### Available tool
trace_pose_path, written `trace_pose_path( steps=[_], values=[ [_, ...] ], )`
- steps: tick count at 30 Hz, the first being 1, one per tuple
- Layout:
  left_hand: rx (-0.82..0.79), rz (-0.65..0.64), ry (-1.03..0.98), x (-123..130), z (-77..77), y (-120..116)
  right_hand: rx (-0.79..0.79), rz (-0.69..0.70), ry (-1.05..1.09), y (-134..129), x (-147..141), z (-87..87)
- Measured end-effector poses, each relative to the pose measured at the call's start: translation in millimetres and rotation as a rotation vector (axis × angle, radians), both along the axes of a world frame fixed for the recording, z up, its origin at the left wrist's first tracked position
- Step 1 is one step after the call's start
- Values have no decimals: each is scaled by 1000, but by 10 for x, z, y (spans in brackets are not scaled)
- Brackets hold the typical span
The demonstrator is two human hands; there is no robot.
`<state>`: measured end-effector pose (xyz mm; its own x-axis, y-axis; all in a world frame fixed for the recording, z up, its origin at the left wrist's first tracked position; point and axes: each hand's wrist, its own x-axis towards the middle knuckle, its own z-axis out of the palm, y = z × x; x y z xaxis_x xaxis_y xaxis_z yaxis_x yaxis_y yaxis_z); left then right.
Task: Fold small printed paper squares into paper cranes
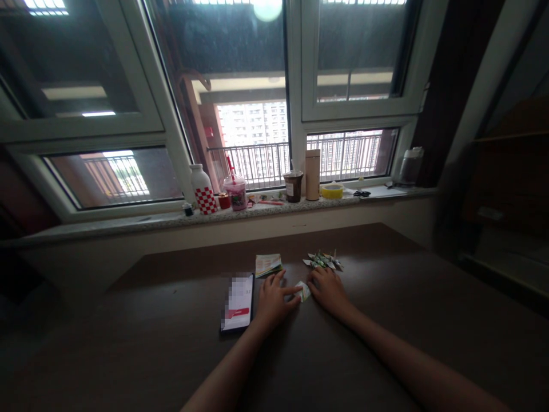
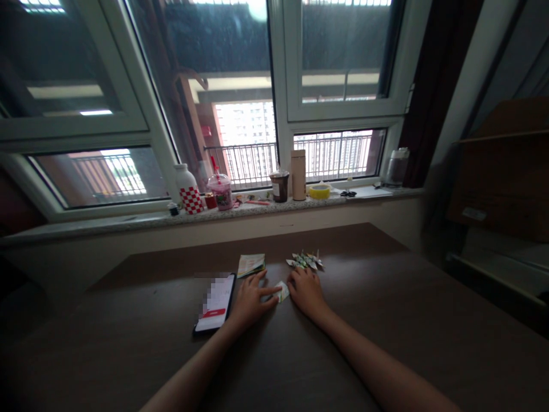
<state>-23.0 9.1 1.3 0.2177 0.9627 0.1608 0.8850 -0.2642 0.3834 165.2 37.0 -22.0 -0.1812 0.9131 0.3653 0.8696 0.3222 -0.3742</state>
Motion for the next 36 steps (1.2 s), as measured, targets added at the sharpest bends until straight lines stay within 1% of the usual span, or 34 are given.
trace_pose_path(
  steps=[3, 5, 8, 10, 15, 21, 24, 30, 33, 36],
  values=[
    [-6, 3, -10, 4, 9, -5, 2, 34, 67, -13, 17, -11],
    [-2, 7, -18, 7, 16, -8, 10, 83, 105, -21, 24, -17],
    [10, 7, -30, 7, 12, -6, 11, 161, 116, -32, 28, -19],
    [19, 1, -41, 2, -5, 1, 19, 185, 104, -41, 26, -16],
    [14, 16, -65, -19, -50, 19, 46, 186, 51, -74, 19, 6],
    [-5, -20, -65, -39, -12, 6, 40, 156, 31, -87, 22, 23],
    [-12, -23, -72, -49, -11, 17, 36, 159, 26, -79, 23, 19],
    [15, -19, -98, -70, -57, 55, 51, 160, 32, -63, 19, -12],
    [10, -16, -105, -72, -46, 56, 47, 175, 31, -49, 15, -22],
    [0, 0, -126, -68, -32, 60, 55, 219, 22, -37, 12, -19]
  ],
)
